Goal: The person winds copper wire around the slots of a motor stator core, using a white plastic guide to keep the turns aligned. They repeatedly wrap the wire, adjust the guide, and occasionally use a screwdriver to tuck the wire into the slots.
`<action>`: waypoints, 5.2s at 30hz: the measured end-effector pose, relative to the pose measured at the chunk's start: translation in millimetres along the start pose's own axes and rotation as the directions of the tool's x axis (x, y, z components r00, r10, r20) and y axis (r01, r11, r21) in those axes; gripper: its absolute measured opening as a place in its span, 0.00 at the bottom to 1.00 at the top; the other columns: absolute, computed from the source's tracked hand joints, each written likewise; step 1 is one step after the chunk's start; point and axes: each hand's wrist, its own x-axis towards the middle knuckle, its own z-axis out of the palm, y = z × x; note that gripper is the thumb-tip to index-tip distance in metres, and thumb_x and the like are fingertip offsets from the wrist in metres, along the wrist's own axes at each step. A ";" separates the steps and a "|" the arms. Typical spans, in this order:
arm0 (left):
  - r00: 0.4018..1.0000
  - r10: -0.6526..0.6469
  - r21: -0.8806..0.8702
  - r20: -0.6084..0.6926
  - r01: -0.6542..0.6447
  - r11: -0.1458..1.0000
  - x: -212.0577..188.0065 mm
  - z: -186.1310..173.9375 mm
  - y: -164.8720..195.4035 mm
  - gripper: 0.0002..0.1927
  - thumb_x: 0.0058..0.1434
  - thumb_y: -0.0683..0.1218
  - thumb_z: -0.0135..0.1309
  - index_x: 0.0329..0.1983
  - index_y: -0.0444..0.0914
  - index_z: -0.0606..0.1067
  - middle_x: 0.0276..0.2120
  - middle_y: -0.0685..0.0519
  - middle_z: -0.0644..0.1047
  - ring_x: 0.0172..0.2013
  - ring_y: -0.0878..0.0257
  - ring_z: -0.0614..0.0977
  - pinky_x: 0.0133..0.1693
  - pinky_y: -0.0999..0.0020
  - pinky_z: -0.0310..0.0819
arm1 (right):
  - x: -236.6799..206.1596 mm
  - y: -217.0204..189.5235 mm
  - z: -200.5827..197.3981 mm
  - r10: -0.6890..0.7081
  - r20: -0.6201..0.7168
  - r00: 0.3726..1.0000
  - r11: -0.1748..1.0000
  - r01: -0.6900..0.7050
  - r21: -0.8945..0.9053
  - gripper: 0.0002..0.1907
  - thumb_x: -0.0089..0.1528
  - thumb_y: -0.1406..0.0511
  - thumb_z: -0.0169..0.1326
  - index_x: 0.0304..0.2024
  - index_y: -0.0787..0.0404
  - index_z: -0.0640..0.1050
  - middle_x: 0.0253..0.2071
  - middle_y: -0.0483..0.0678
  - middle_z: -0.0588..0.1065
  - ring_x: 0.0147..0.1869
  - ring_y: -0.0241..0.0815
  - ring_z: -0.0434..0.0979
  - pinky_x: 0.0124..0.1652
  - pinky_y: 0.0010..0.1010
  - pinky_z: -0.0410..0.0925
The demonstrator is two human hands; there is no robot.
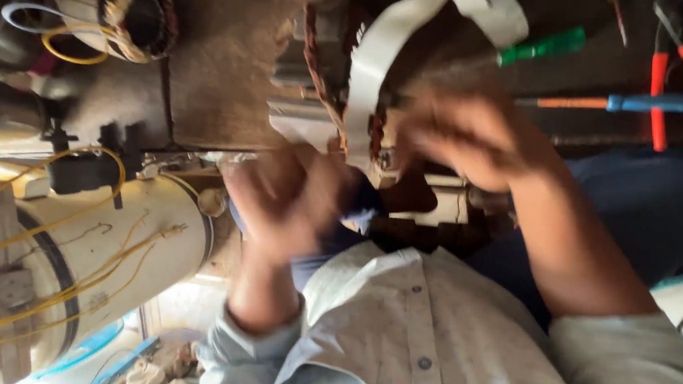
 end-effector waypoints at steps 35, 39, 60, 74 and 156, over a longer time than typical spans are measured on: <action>0.994 0.081 0.278 -0.068 -0.059 0.959 7.0 -15.2 -26.2 0.04 0.66 0.41 0.64 0.37 0.35 0.81 0.31 0.47 0.82 0.27 0.64 0.82 0.30 0.66 0.75 | -15.5 -5.0 7.3 0.142 -0.245 0.959 0.974 -0.179 -0.138 0.12 0.67 0.73 0.50 0.53 0.68 0.76 0.28 0.46 0.75 0.28 0.32 0.71 0.28 0.28 0.66; 0.937 0.346 -0.047 -0.050 -0.348 0.936 -0.8 -11.2 -7.2 0.08 0.74 0.42 0.59 0.36 0.44 0.75 0.32 0.55 0.79 0.33 0.66 0.86 0.39 0.68 0.83 | -77.0 -18.2 -1.2 -0.082 -0.222 0.972 0.996 0.076 -0.039 0.13 0.62 0.71 0.49 0.47 0.62 0.80 0.32 0.43 0.79 0.31 0.32 0.77 0.51 0.40 0.70; 0.816 0.503 -0.113 0.286 -0.492 0.863 -7.2 0.1 14.6 0.05 0.66 0.42 0.62 0.37 0.35 0.81 0.26 0.50 0.78 0.27 0.59 0.79 0.27 0.65 0.71 | -14.8 -20.9 -4.8 -0.123 0.067 0.990 0.959 0.136 -0.249 0.06 0.66 0.72 0.54 0.45 0.64 0.80 0.34 0.52 0.81 0.31 0.41 0.79 0.30 0.32 0.70; 0.635 0.624 -0.192 0.455 -0.615 0.765 4.9 -1.5 34.3 0.06 0.70 0.45 0.58 0.44 0.38 0.81 0.29 0.52 0.77 0.29 0.58 0.80 0.32 0.65 0.71 | -48.1 -33.2 2.5 -0.159 -0.040 0.986 0.977 0.152 -0.151 0.06 0.71 0.70 0.53 0.47 0.61 0.80 0.37 0.46 0.80 0.36 0.38 0.79 0.35 0.29 0.70; 0.925 0.376 -0.534 -0.050 -0.343 0.773 7.3 -2.7 -94.4 0.31 0.69 0.52 0.59 0.71 0.35 0.68 0.46 0.51 0.83 0.44 0.65 0.84 0.51 0.72 0.80 | -38.6 -22.7 28.4 -0.163 -0.696 0.699 0.972 -0.007 -0.235 0.12 0.61 0.74 0.53 0.48 0.69 0.74 0.46 0.56 0.75 0.50 0.55 0.82 0.50 0.41 0.79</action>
